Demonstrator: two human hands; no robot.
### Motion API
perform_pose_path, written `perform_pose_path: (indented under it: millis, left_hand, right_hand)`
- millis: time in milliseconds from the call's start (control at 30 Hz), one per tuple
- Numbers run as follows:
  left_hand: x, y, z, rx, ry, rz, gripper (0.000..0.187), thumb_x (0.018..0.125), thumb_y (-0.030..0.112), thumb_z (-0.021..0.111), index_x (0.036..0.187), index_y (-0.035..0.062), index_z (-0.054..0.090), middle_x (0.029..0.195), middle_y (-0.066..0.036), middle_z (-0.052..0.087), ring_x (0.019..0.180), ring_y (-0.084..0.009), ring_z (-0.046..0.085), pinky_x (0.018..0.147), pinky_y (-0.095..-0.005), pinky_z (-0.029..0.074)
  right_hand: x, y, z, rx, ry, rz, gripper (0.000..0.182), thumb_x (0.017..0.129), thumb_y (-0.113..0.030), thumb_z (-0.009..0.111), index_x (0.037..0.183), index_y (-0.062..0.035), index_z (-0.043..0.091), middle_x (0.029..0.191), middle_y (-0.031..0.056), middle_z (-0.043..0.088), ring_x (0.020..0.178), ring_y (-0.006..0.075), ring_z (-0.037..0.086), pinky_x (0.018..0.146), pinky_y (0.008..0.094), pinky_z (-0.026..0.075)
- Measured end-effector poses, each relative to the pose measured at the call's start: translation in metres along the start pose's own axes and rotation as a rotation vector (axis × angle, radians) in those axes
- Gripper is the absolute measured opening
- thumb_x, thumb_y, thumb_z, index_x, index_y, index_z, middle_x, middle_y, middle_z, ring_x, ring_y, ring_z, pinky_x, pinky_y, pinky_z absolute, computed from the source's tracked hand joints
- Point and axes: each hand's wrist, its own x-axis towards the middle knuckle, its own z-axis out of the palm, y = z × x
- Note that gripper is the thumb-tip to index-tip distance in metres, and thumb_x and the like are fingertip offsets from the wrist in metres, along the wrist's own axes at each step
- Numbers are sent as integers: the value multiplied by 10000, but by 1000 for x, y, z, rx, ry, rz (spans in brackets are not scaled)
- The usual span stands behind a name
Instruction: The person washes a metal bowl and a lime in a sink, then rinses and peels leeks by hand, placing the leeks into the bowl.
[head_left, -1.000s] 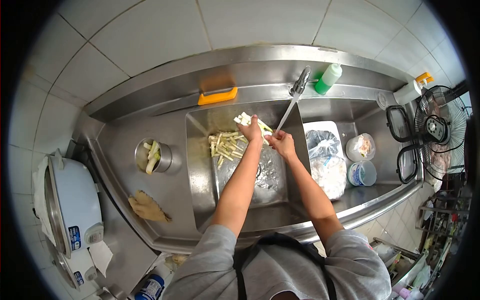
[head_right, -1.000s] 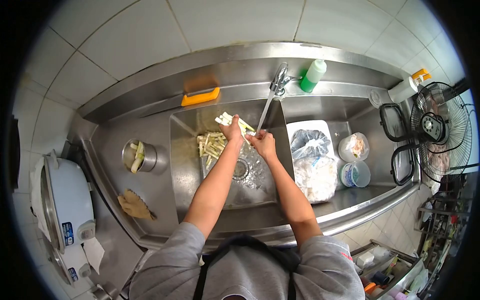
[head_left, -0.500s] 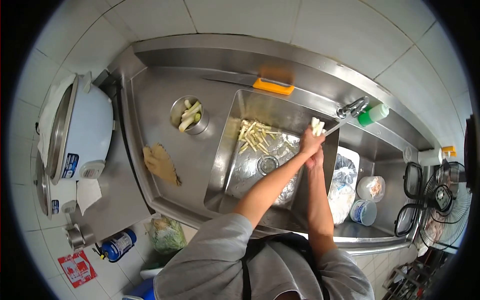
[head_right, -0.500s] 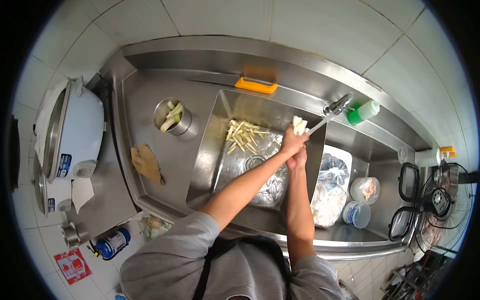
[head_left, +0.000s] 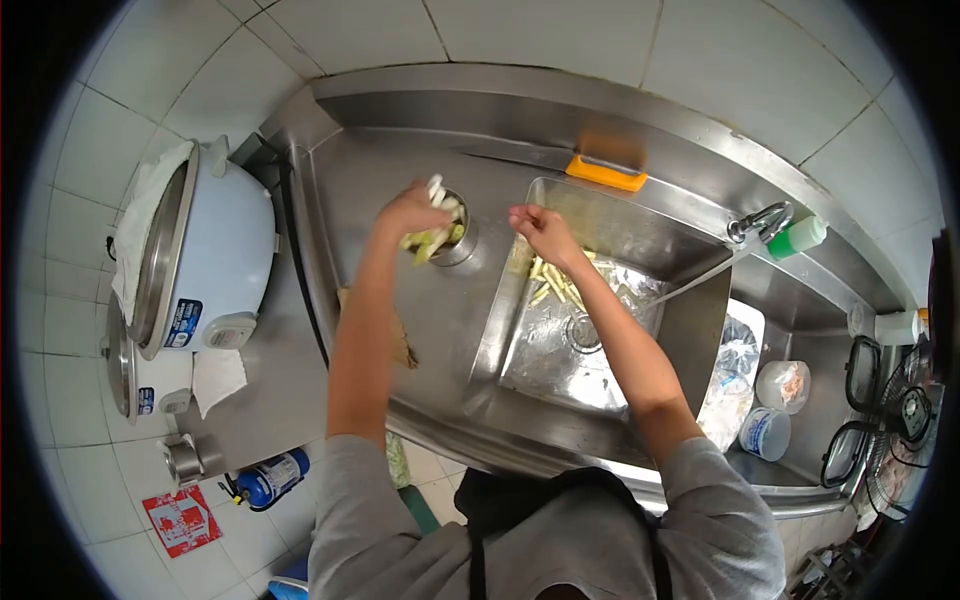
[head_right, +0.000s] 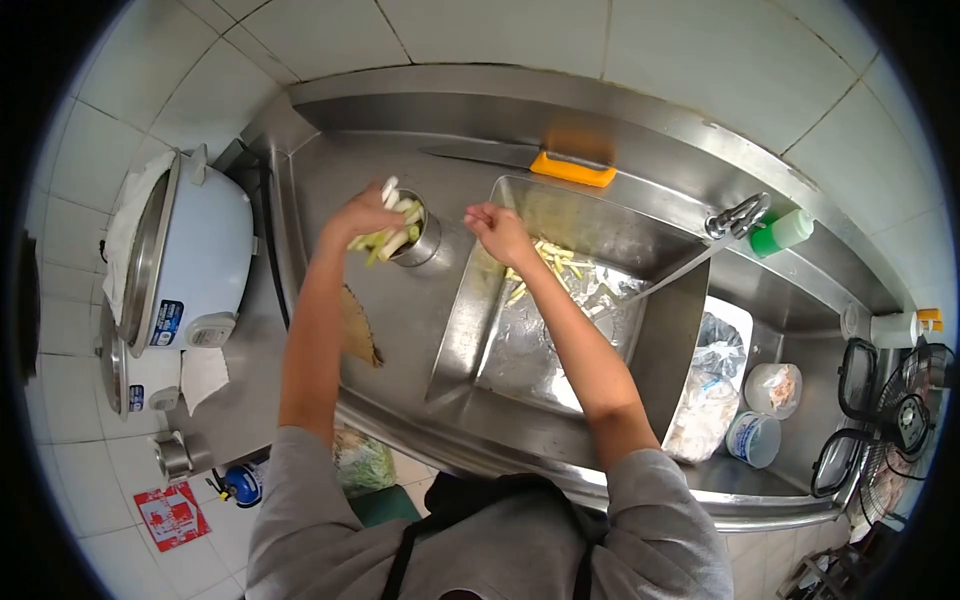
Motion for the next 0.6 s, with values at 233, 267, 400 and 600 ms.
perform_pose_path:
  millis: [233,267,400,600]
  left_hand:
    - [24,6,-4,756,-473,-283,570,540,278,685,1006,-12,529,990,-144,557,835,-252,566,659,-316,481]
    - [24,14,-7,775,-467,-265,560,589,326,667,1023,3,523,970,-143,563,801,-238,574,621,-301,488]
    - [32,8,-14,712,-296,-113,624,630,320,664,1151,62,436,1110,-138,496,1014,-243,484,754,-310,445]
    - [-32,41,18,616,233,224,296,742,190,569,1006,70,510,969,-123,532,877,-275,521,717,-351,408]
  right_hand:
    - [4,60,-33,-124,19,282,304,740,-237,582,933,-3,585,844,131,612,761,191,579,688,270,438]
    - [-5,78,-53,-215,53,369,295,730,-247,583,916,-19,598,843,139,613,757,202,584,687,279,441]
    - [-39,214,-102,-719,170,524,247,688,-276,608,808,-60,621,780,178,599,739,288,590,668,341,448]
    - [-41,320,-66,-859,-80,500,276,686,-248,600,879,-54,572,862,184,575,828,309,560,748,366,447]
